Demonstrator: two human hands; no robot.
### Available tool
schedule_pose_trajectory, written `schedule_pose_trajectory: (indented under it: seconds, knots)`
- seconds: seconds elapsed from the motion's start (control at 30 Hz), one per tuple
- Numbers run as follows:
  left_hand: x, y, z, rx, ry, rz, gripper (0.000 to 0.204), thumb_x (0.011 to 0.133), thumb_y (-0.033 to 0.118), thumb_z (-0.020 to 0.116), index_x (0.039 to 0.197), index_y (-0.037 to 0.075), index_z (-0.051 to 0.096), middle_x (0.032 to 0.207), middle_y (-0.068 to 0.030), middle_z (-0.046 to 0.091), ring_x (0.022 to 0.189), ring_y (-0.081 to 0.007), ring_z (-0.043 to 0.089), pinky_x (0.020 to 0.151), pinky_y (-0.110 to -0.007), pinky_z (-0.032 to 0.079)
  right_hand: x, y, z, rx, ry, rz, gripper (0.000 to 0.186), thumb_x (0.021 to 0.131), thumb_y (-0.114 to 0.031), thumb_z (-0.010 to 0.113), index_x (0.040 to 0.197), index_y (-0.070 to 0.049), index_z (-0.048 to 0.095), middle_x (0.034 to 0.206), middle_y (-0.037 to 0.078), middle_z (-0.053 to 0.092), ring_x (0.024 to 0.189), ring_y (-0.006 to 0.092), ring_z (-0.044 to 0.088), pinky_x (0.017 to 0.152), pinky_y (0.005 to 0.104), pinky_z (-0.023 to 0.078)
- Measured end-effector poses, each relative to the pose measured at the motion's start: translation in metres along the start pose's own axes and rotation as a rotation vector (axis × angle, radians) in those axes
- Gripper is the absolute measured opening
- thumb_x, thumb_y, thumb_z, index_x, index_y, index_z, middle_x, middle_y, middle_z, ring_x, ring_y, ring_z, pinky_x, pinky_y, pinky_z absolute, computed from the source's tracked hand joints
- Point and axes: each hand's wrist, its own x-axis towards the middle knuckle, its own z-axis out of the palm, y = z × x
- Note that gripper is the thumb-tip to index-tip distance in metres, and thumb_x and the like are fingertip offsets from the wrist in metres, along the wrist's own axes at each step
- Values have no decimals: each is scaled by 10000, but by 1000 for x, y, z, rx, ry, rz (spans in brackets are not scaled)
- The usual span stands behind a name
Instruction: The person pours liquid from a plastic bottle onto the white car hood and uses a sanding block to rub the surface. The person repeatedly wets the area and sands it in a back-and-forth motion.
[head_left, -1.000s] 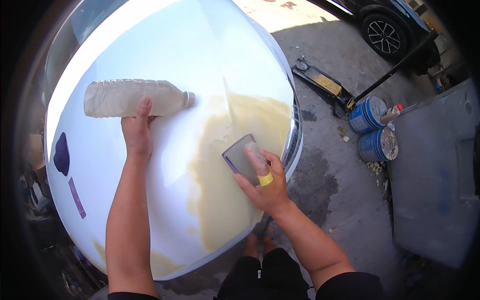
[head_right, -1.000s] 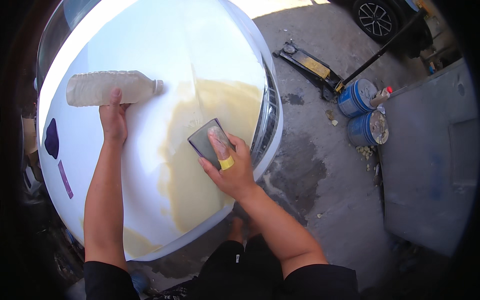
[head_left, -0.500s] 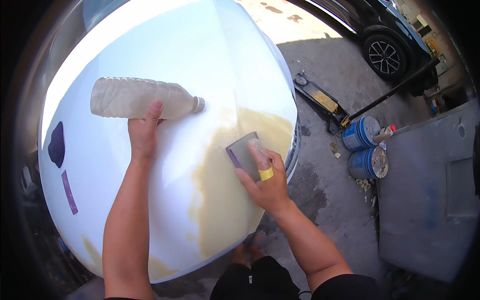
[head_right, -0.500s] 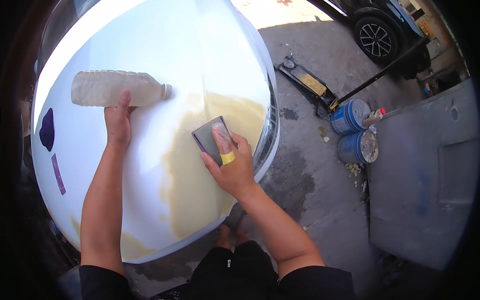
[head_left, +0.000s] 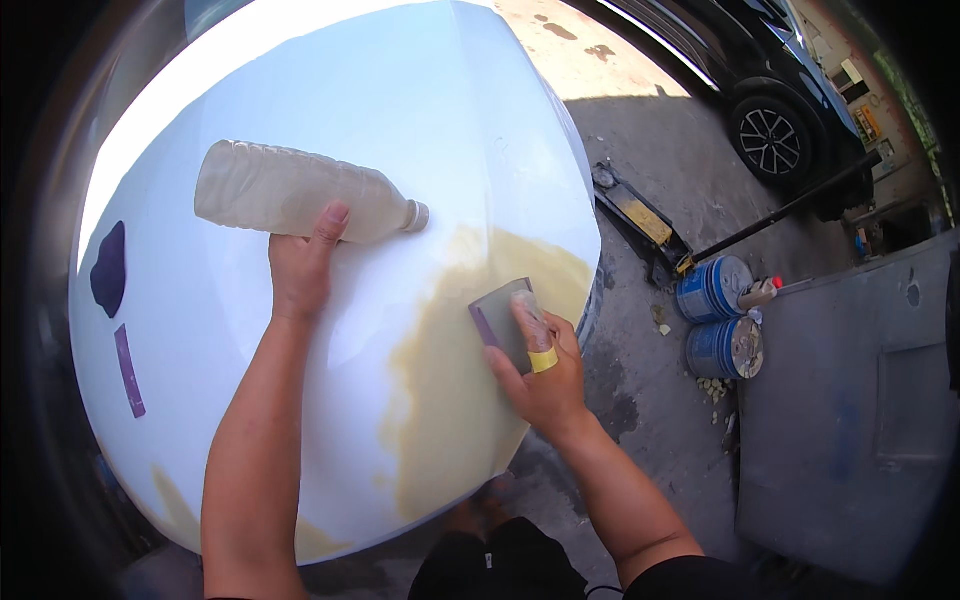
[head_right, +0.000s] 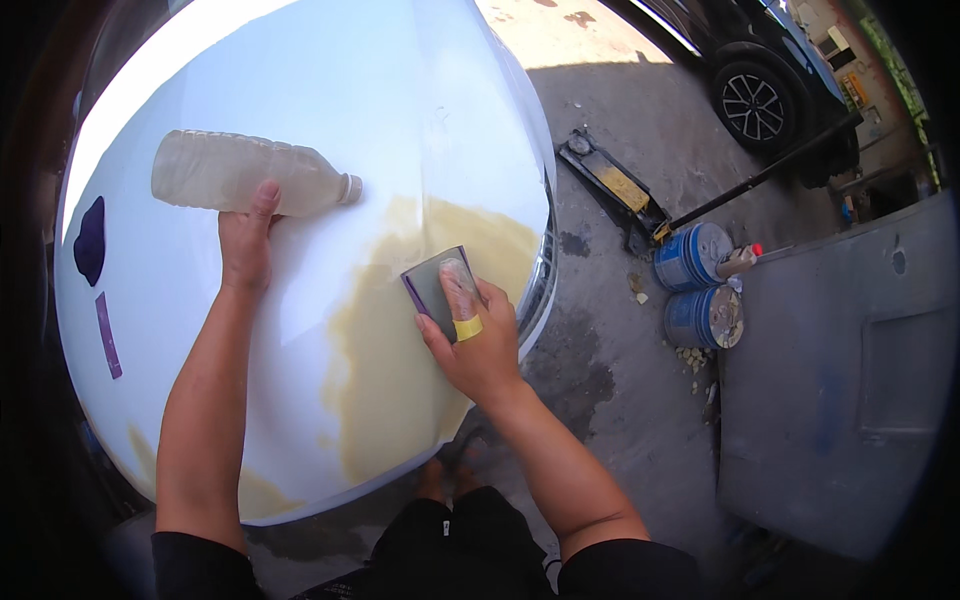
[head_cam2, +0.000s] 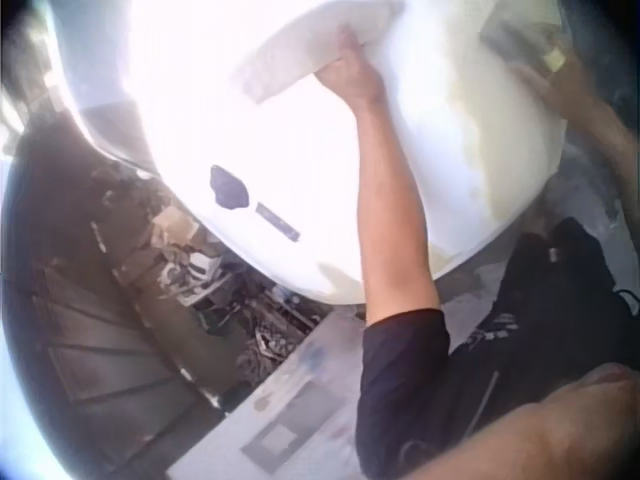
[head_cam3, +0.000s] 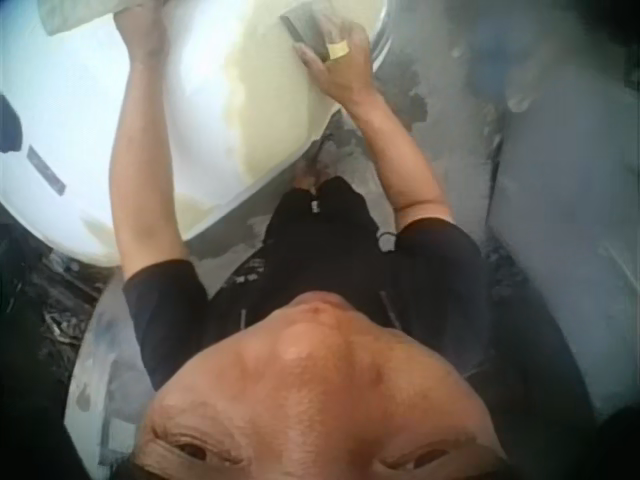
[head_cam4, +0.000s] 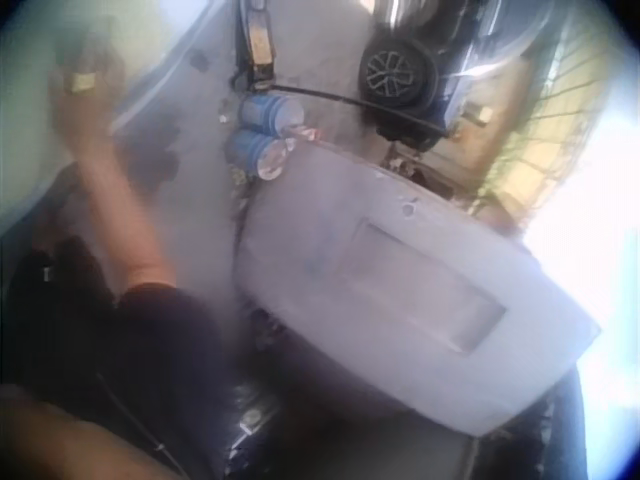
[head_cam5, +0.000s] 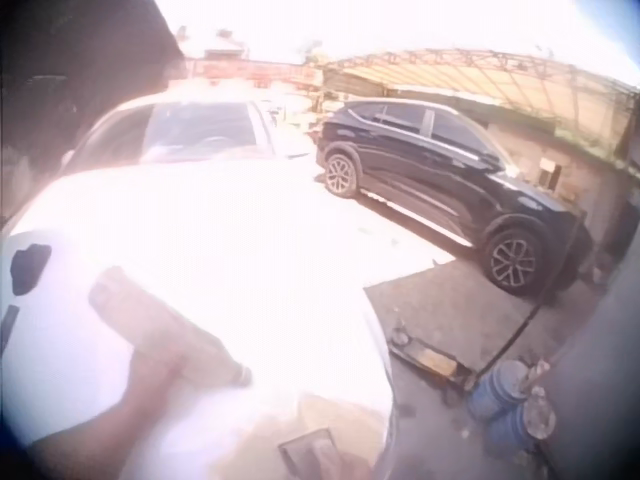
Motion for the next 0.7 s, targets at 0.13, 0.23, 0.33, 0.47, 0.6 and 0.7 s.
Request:
schedule_pose_trajectory:
  seconds: [0.13,0.23,0.33,0.47,0.6,0.7]
  knots:
    - [-2,0,9,6,20,29,542,912,409,712,1212,-26,587,1139,-91,617,1028,-181,574,913,-309,467,86,12,14,-99,-33,174,576,860,-315,738,1358,-90,557,1040,217,637,1015,351,616,891,409,507]
    - [1,0,16,-14,6,-20,544,909,423,709,1199,-24,596,1125,-89,623,1015,-184,575,903,-314,468,138,17,12,-145,-89,243,560,873,-326,706,1333,-34,574,1025,169,706,1028,359,582,863,440,480]
    - [-1,1,11,6,19,-35,546,910,435,703,1190,-22,603,1112,-90,629,996,-183,579,883,-312,473,75,12,12,-175,-55,75,604,828,-265,765,1366,-81,563,1159,169,663,1098,350,571,927,412,481]
    - [0,3,6,38,37,59,544,910,440,701,1184,-20,608,1099,-85,635,965,-169,581,842,-299,480,22,-12,-1,-112,-81,-29,616,779,-233,794,1342,-90,589,1207,164,660,1108,353,572,951,425,476]
    - [1,0,19,13,5,31,544,911,440,700,1184,-21,607,1098,-86,636,971,-173,581,849,-301,477,121,17,13,-169,-84,161,559,866,-313,707,1344,-57,573,1107,142,694,1076,354,547,898,446,434]
    - [0,-3,15,10,-15,-17,537,914,434,698,1184,-20,607,1101,-87,636,978,-179,582,861,-308,476,119,13,15,-172,-90,159,560,860,-315,717,1332,-46,581,1122,143,681,1080,345,545,896,440,435]
